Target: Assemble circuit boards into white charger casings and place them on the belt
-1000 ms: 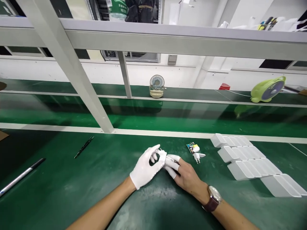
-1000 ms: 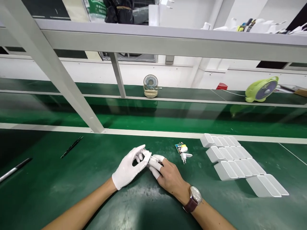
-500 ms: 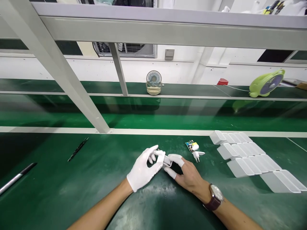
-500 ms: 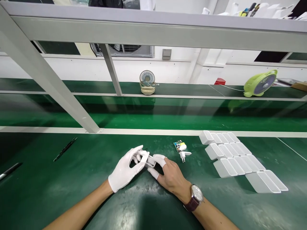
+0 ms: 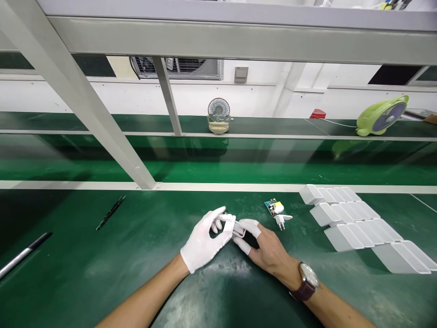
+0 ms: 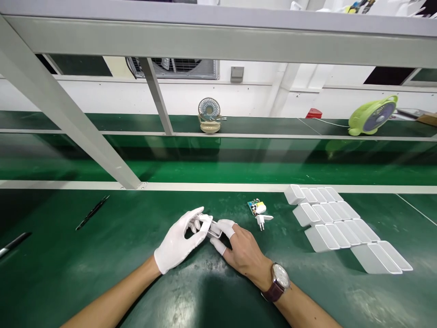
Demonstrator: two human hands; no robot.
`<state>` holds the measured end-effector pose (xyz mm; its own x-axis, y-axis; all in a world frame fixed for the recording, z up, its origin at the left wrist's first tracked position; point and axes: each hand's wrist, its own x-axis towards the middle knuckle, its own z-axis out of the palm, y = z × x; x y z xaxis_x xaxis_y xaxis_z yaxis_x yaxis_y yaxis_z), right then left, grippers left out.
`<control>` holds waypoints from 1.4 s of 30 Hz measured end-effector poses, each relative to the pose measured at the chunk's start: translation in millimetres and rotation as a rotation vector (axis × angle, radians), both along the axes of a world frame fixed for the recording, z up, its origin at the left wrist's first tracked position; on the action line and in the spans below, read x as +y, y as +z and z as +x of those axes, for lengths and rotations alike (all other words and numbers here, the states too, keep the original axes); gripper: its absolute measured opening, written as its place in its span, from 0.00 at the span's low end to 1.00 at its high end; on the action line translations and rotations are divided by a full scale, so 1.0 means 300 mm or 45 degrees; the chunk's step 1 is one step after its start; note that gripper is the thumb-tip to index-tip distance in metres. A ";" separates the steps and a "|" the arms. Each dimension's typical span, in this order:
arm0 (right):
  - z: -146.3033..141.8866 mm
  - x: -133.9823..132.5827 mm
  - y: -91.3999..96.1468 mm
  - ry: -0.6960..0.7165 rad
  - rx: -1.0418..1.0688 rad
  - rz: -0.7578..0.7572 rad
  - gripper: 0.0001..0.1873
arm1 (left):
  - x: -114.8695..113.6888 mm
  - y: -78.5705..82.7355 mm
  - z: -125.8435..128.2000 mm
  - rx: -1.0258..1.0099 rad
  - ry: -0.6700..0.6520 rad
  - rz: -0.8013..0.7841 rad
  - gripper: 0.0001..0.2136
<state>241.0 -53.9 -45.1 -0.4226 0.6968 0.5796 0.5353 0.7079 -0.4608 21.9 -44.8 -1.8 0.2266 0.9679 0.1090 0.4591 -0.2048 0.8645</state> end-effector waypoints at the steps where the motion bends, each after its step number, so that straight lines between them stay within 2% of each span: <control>1: 0.000 0.000 -0.002 0.003 0.004 0.021 0.27 | 0.000 0.001 0.000 0.002 -0.002 0.002 0.24; 3: -0.004 0.000 -0.003 0.021 0.037 0.048 0.26 | 0.000 0.001 0.001 0.004 -0.008 0.009 0.24; 5: -0.011 0.002 -0.001 0.043 0.130 -0.046 0.23 | 0.002 0.000 0.000 0.005 -0.013 0.015 0.23; 7: -0.021 0.004 0.006 0.047 0.356 -0.324 0.18 | 0.001 -0.005 -0.002 0.005 -0.029 0.037 0.26; 11: -0.044 0.005 0.028 0.059 0.983 -1.038 0.17 | -0.015 -0.025 0.002 0.099 -0.100 0.264 0.45; 13: -0.054 0.001 0.037 0.154 1.134 -1.279 0.18 | -0.027 -0.035 0.010 0.146 -0.118 0.423 0.45; 16: -0.067 -0.009 0.040 0.290 1.247 -1.514 0.17 | -0.039 -0.041 0.023 0.152 -0.127 0.623 0.41; 19: -0.073 -0.016 0.037 0.302 1.227 -1.553 0.18 | -0.036 -0.039 0.027 0.148 -0.157 0.726 0.40; 27: -0.074 -0.022 0.030 0.282 1.150 -1.544 0.19 | -0.032 -0.042 0.026 0.169 -0.150 0.688 0.38; 32: -0.067 -0.020 0.019 0.255 1.062 -1.403 0.20 | -0.034 -0.043 0.009 0.165 -0.195 0.582 0.39; 34: -0.058 -0.018 0.015 0.166 0.998 -1.206 0.18 | -0.030 -0.043 0.003 0.145 -0.211 0.498 0.43; 36: -0.047 -0.017 0.012 0.055 0.870 -0.885 0.15 | -0.024 -0.043 -0.001 0.132 -0.166 0.364 0.43; 39: -0.034 -0.016 0.011 0.025 0.529 -0.419 0.16 | -0.012 -0.040 -0.003 0.126 -0.071 0.210 0.34; 42: -0.024 -0.013 0.017 0.113 0.247 -0.154 0.20 | -0.002 -0.027 -0.004 0.162 -0.109 0.194 0.24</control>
<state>233.7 -57.7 -39.8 -0.3738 0.7312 0.5707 0.3666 0.6816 -0.6332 20.7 -45.3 -10.0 0.3284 0.9190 0.2181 0.5379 -0.3718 0.7566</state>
